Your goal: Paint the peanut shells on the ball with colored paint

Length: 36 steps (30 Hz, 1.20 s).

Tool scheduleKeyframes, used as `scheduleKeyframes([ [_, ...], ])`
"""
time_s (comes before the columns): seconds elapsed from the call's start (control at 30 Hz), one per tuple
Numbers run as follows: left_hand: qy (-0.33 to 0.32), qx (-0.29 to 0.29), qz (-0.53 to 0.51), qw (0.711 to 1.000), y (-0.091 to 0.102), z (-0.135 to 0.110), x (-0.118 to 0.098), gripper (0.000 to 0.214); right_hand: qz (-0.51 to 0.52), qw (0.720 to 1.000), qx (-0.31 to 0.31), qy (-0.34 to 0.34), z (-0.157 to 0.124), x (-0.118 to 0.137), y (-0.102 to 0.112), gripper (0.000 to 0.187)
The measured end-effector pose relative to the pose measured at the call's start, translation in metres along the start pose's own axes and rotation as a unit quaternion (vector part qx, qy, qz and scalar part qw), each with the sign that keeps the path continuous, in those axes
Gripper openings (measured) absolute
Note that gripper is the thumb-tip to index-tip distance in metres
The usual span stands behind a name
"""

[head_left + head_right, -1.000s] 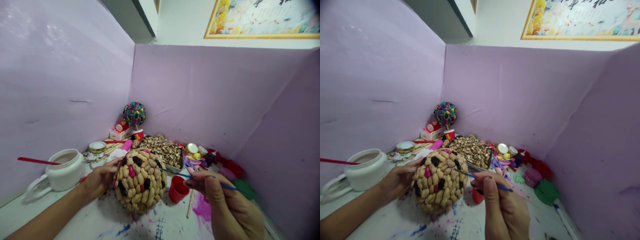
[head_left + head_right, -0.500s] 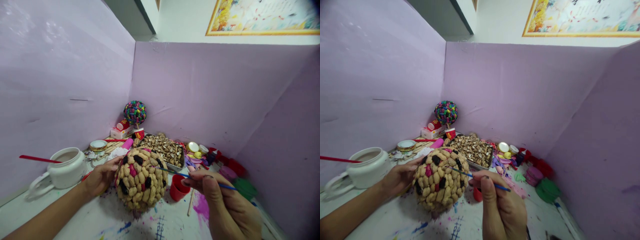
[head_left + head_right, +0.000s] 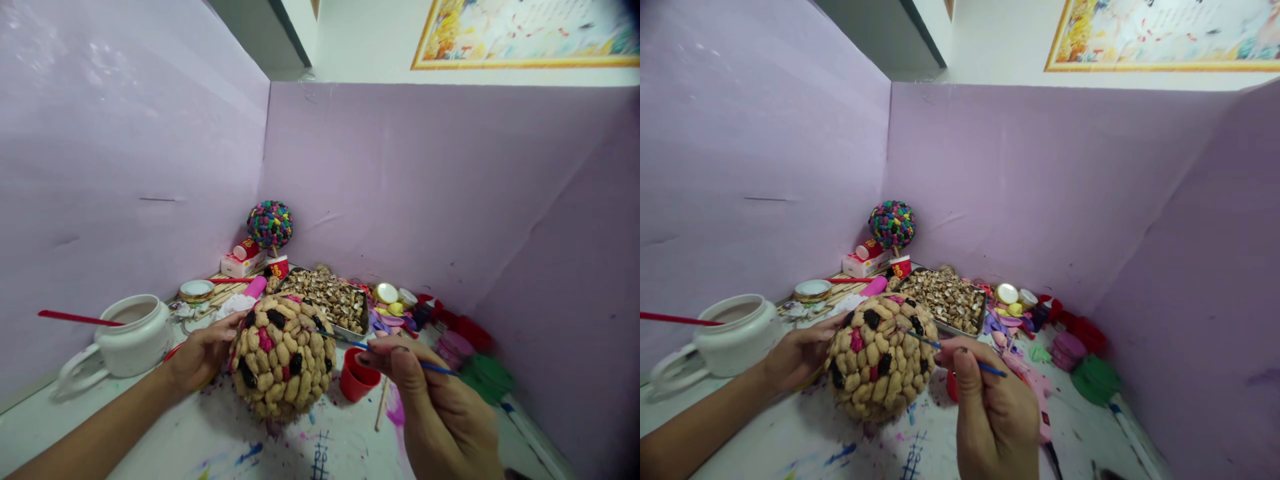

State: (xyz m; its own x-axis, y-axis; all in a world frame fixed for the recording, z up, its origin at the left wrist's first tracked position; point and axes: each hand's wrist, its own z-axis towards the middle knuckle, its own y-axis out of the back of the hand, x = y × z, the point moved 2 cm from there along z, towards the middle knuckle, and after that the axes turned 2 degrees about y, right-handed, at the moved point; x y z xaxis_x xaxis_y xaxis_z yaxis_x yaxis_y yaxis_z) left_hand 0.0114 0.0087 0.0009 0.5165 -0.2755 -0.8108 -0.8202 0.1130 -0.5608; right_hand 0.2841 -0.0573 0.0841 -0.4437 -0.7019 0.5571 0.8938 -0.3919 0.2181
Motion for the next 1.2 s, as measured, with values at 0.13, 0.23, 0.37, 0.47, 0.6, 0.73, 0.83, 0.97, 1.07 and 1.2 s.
scheduleKeyframes([
  [0.13,0.006,-0.008,0.002,1.0,-0.001,0.001,-0.001,0.051,0.003,1.0,0.008,0.009,0.0,0.001,0.001,0.021],
  [0.23,0.005,-0.012,-0.003,1.0,-0.003,0.0,-0.002,0.051,-0.002,1.0,0.013,0.016,0.002,0.003,0.001,0.02],
  [0.37,0.003,-0.01,-0.003,1.0,-0.004,-0.002,-0.003,0.05,-0.005,1.0,0.008,0.012,0.002,0.005,0.001,0.02],
  [0.47,0.002,-0.009,0.0,1.0,-0.004,-0.002,-0.002,0.05,-0.007,1.0,-0.006,0.002,0.001,0.004,-0.001,0.021],
  [0.6,0.005,-0.008,0.005,1.0,-0.004,-0.002,-0.001,0.052,-0.006,1.0,-0.015,-0.015,-0.001,0.001,-0.002,0.023],
  [0.73,0.005,-0.004,0.005,1.0,-0.005,-0.003,-0.001,0.057,-0.008,0.999,-0.017,-0.038,-0.001,-0.001,-0.001,0.026],
  [0.83,0.003,-0.007,0.007,1.0,-0.005,-0.004,-0.002,0.061,-0.008,0.999,-0.024,-0.038,-0.001,-0.003,-0.001,0.025],
  [0.97,0.003,0.002,0.006,1.0,-0.005,-0.004,-0.002,0.063,-0.006,0.999,-0.018,-0.03,-0.001,-0.005,-0.001,0.022],
  [1.07,0.004,-0.003,0.005,1.0,-0.005,-0.003,-0.002,0.061,-0.019,0.999,-0.018,-0.021,-0.002,-0.005,-0.001,0.021],
  [1.2,0.012,-0.008,0.004,1.0,-0.004,-0.003,-0.002,0.066,-0.016,1.0,-0.016,-0.018,-0.002,-0.003,-0.001,0.022],
])
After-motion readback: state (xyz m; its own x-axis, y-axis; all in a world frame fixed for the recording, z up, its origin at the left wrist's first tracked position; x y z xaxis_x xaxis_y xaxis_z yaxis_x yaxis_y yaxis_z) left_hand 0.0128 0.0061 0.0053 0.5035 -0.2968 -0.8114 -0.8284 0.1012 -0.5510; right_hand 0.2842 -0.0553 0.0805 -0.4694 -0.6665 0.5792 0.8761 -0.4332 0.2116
